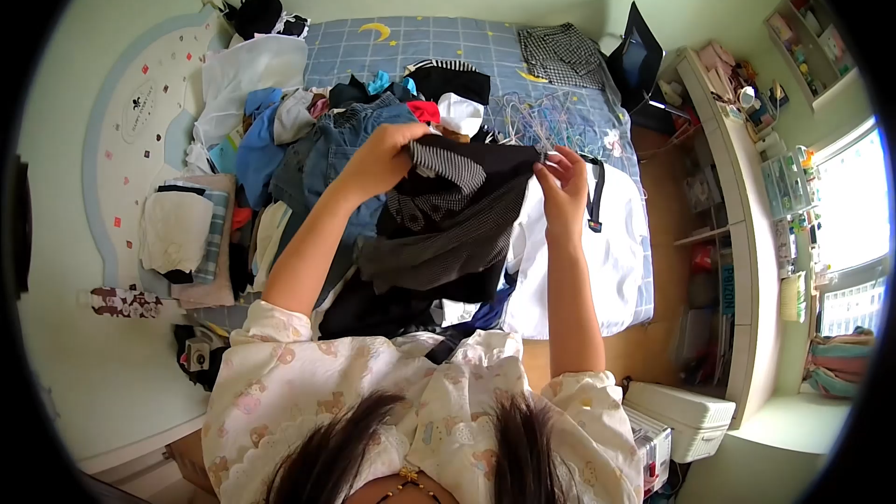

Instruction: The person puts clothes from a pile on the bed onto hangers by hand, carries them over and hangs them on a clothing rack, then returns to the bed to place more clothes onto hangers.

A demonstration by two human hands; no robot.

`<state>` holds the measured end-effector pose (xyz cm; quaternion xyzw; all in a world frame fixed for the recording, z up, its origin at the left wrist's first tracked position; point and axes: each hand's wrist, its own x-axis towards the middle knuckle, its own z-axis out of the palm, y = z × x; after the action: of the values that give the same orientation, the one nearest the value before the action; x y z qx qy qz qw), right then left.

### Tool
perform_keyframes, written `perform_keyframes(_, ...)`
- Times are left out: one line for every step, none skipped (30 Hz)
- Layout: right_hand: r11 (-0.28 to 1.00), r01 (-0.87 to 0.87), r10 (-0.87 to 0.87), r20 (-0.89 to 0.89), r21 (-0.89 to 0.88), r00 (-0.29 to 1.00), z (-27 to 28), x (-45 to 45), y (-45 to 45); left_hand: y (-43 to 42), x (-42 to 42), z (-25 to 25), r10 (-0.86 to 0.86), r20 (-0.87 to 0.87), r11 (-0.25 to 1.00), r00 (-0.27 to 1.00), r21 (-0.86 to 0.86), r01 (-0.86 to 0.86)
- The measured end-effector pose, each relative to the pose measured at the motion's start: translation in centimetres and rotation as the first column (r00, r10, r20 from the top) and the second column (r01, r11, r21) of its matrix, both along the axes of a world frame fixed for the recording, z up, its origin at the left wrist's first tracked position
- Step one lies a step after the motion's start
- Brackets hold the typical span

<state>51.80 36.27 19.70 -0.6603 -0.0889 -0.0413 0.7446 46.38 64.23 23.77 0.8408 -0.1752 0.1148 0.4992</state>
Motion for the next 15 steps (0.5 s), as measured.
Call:
perform_keyframes(0.984, 0.113, -0.099, 0.1, -0.137, 0.99, 0.2, -0.4, 0.4, -0.2, 0.1, 1.1, 0.039, 0.025, 0.999, 0.999, 0.0, -0.039)
perform_keyframes(0.977, 0.134, -0.109, 0.153, -0.165, 0.982, 0.5, -1.4, 0.8, -0.4, 0.0, 2.3, 0.066, 0.008, 0.997, 0.998, 0.033, -0.067)
perform_keyframes(0.969, 0.136, -0.104, 0.157, -0.207, 0.982, 0.7, -2.3, 1.2, -0.8, -0.3, 3.6, 0.062, -0.028, 0.998, 0.998, 0.013, -0.062)
perform_keyframes(0.965, 0.114, -0.062, 0.216, -0.238, 0.974, 1.0, -3.3, 1.7, -1.3, -0.7, 4.8, 0.058, -0.064, 0.998, 0.996, -0.006, -0.058)
perform_keyframes(0.959, 0.094, -0.017, 0.274, -0.269, 0.961, 1.6, -4.3, 2.3, -1.8, -0.9, 5.6, 0.054, -0.1, 0.998, 0.994, -0.024, -0.056)
perform_keyframes(0.94, 0.084, 0.03, 0.323, -0.331, 0.946, 2.1, -5.1, 2.8, -2.1, -1.1, 6.0, 0.044, -0.129, 0.998, 0.991, 0.041, -0.039)
perform_keyframes(0.894, 0.102, 0.094, 0.406, -0.436, 0.909, 3.1, -5.7, 3.2, -2.6, -1.2, 5.9, -0.039, -0.116, 0.998, 0.992, 0.034, 0.044)
perform_keyframes(0.856, 0.123, 0.154, 0.475, -0.502, 0.866, 4.0, -6.3, 3.6, -3.0, -1.4, 5.7, -0.123, -0.103, 0.992, 0.987, 0.027, 0.127)
perform_keyframes(0.813, 0.151, 0.219, 0.535, -0.563, 0.816, 4.6, -6.5, 3.7, -3.5, -1.5, 5.3, -0.207, -0.089, 0.978, 0.974, 0.02, 0.21)
perform_keyframes(0.832, 0.011, 0.337, 0.521, -0.555, 0.784, 4.2, -5.9, 3.2, -4.0, -1.6, 4.5, -0.25, -0.062, 0.966, 0.966, 0.059, 0.253)
perform_keyframes(0.834, -0.181, 0.417, 0.38, -0.52, 0.826, 4.5, -6.0, 2.8, -4.5, -1.6, 3.4, -0.296, -0.156, 0.954, 0.942, -0.005, 0.299)
perform_keyframes(0.737, -0.205, 0.492, 0.303, -0.644, 0.816, 4.8, -6.0, 2.0, -4.8, -2.1, 3.8, -0.314, -0.189, 0.947, 0.931, 0.004, 0.32)
perform_keyframes(0.621, -0.226, 0.554, 0.216, -0.75, 0.804, 5.3, -6.1, 1.3, -5.0, -2.7, 4.1, -0.329, -0.221, 0.94, 0.918, 0.012, 0.34)
perform_keyframes(0.677, -0.234, 0.544, 0.26, -0.698, 0.797, 5.6, -6.9, 1.0, -5.0, -3.0, 3.8, -0.313, -0.258, 0.948, 0.914, -0.033, 0.315)
perform_keyframes(0.656, -0.188, 0.565, 0.31, -0.731, 0.765, 5.5, -7.1, 0.1, -5.0, -3.4, 3.4, -0.298, -0.293, 0.955, 0.909, -0.078, 0.288)
